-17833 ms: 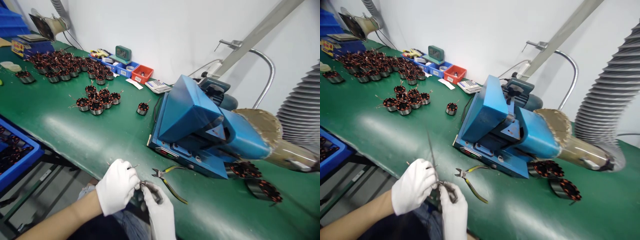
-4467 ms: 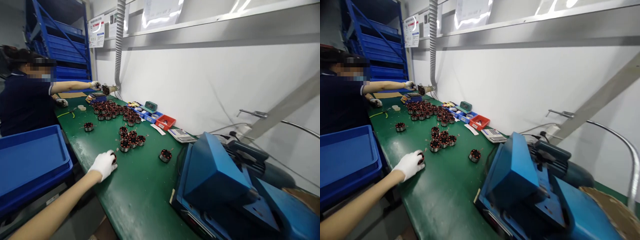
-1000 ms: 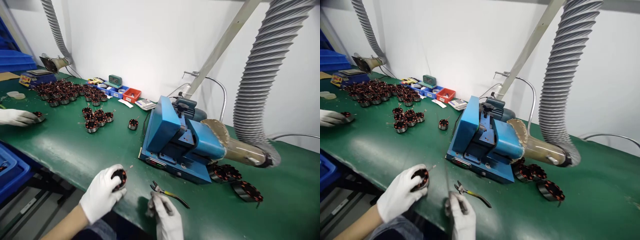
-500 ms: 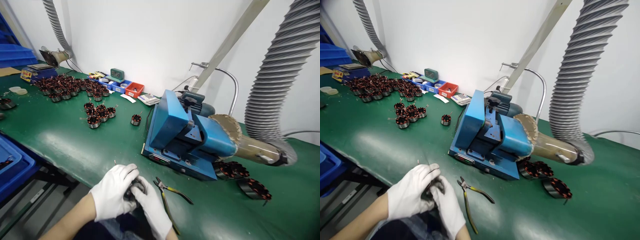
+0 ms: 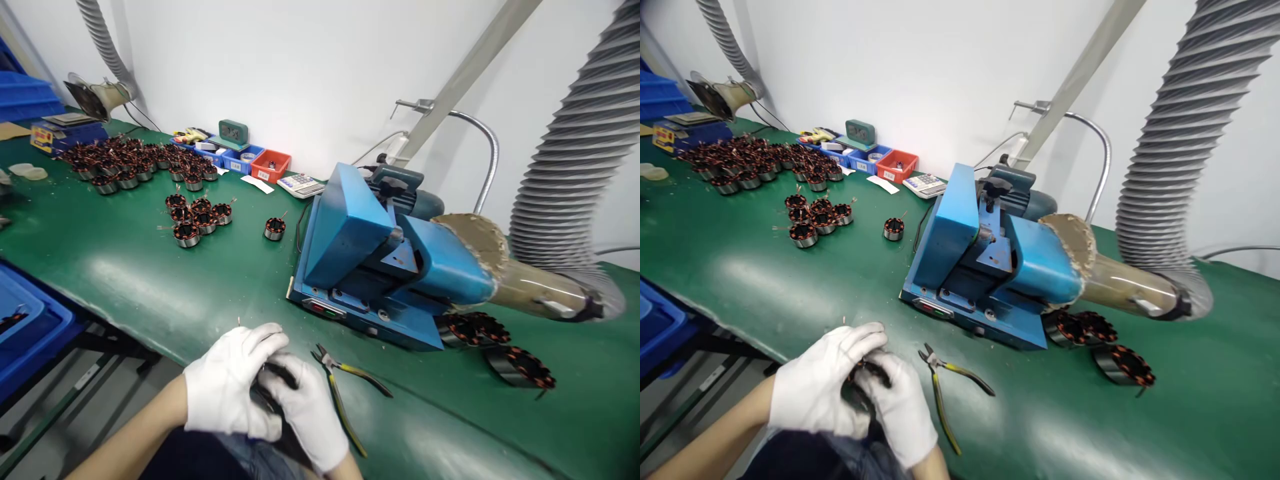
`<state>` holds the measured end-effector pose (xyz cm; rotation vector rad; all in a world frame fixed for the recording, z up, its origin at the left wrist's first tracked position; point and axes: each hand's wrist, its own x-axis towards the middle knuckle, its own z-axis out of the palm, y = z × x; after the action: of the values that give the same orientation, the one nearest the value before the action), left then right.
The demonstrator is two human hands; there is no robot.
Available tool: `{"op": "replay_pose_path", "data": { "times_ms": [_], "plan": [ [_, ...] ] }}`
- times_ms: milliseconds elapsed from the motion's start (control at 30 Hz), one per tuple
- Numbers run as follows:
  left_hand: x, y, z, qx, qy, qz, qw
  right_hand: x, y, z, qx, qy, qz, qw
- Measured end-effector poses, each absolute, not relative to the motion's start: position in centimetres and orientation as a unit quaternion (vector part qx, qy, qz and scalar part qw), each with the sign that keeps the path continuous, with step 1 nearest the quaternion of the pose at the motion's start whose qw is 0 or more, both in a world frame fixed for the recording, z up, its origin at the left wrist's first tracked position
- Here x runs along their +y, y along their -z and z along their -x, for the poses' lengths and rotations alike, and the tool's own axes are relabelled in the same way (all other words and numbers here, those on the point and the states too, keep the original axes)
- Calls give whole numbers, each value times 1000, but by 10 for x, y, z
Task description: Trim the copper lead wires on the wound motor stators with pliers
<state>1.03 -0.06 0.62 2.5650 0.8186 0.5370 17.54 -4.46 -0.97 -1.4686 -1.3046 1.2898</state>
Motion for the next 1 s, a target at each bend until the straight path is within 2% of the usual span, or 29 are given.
{"op": "replay_pose_path", "data": {
  "times_ms": [200, 433, 533, 700, 900, 1000],
  "plan": [
    [2, -9, -19, 291, -217, -908, 208, -29, 19, -178, -432, -500, 639, 395],
    [-4, -5, -22, 323, -197, -904, 201, -55, 12, -220, -380, -357, 744, 418],
    [-4, 0, -24, 332, -178, -907, 186, -75, 20, -208, -452, -330, 712, 424],
    [-3, 3, -26, 309, -164, -919, 184, -91, 49, -190, -602, -177, 624, 467],
    [-1, 2, -25, 291, -166, -923, 188, -82, 50, -200, -704, -82, 577, 405],
    [2, 2, -24, 269, -170, -929, 188, -73, 39, -200, -731, -88, 553, 390]
  ]
}}
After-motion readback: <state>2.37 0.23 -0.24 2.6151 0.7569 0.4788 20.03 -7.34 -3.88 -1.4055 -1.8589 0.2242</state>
